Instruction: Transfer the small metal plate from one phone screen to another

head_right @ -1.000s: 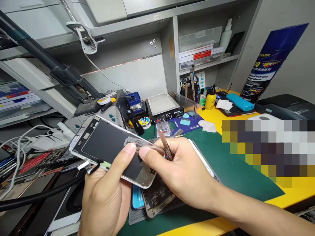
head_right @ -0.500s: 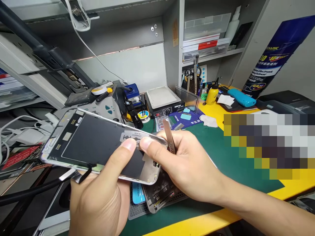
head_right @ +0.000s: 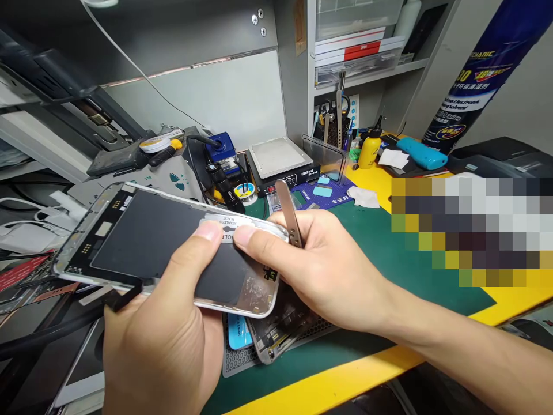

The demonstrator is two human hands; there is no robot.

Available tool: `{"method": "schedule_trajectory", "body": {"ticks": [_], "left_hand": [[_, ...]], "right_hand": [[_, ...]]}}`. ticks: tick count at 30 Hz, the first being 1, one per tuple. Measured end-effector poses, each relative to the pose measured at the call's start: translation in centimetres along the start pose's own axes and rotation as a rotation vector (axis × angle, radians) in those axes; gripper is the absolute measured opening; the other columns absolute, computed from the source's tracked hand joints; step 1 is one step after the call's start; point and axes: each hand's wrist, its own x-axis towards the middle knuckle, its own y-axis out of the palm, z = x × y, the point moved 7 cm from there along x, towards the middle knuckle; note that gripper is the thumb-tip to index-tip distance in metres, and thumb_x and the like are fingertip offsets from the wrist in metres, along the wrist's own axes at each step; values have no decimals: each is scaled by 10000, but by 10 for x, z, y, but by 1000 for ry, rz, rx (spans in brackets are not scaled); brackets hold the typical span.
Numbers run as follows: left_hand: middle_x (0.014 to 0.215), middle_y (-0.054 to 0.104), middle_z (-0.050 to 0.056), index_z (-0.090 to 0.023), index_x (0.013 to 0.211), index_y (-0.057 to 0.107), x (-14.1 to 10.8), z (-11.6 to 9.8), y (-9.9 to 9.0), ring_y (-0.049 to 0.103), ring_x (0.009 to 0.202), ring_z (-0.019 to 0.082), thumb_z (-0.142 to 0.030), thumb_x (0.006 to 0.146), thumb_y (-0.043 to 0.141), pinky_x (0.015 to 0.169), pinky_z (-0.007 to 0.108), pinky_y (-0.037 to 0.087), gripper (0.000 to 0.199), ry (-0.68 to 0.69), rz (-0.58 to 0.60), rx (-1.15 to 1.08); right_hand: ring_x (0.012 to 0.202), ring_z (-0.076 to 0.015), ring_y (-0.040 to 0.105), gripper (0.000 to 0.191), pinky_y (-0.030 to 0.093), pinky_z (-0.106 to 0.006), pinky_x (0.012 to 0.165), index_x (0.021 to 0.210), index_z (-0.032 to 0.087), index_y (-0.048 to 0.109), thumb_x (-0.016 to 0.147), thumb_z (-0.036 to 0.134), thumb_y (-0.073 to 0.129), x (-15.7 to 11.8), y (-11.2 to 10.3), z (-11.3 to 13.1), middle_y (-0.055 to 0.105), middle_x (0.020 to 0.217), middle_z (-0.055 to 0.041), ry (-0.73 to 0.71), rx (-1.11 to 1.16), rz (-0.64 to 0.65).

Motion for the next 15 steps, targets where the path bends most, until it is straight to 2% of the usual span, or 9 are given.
{"method": "schedule_trajectory", "body": {"ticks": [2,6,10,12,15], "left_hand": [[1349,687,-12,-267,1245,653,-1,0,0,642,1252,290,-174,715,844,1055,355,555,571,-15,-25,34],[1266,730,-10,-273,1190,686,1,0,-1,680,1192,299,-210,770,807,1026,395,569,441,1,-24,36],[1230,735,-19,-267,1128,705,9,-1,-10,679,1178,287,-173,716,833,1047,402,556,441,0,-89,7],[1164,754,-8,-247,1068,718,13,-2,-13,699,1123,283,-196,711,838,1022,403,571,380,-4,-102,13],[983,781,6,-226,989,717,15,-3,-10,739,964,259,-239,766,802,958,392,601,239,-20,-55,43]], "right_hand": [[469,-49,406,415,320,-181,417,611,170,541,925,379,714,0,-1,-1,529,563,50,5,-15,-16],[439,-45,339,395,210,-213,377,639,176,577,893,431,738,0,-6,0,531,581,41,2,-107,-68],[443,-74,325,396,173,-248,386,723,194,647,849,560,732,0,-37,17,468,571,33,-171,-250,-305],[457,-111,384,492,212,-269,393,748,201,659,810,688,686,0,-54,19,458,555,20,-176,-288,-339],[500,-147,448,618,258,-287,414,763,212,646,734,829,623,-3,-78,22,468,566,4,-166,-326,-333]]}}
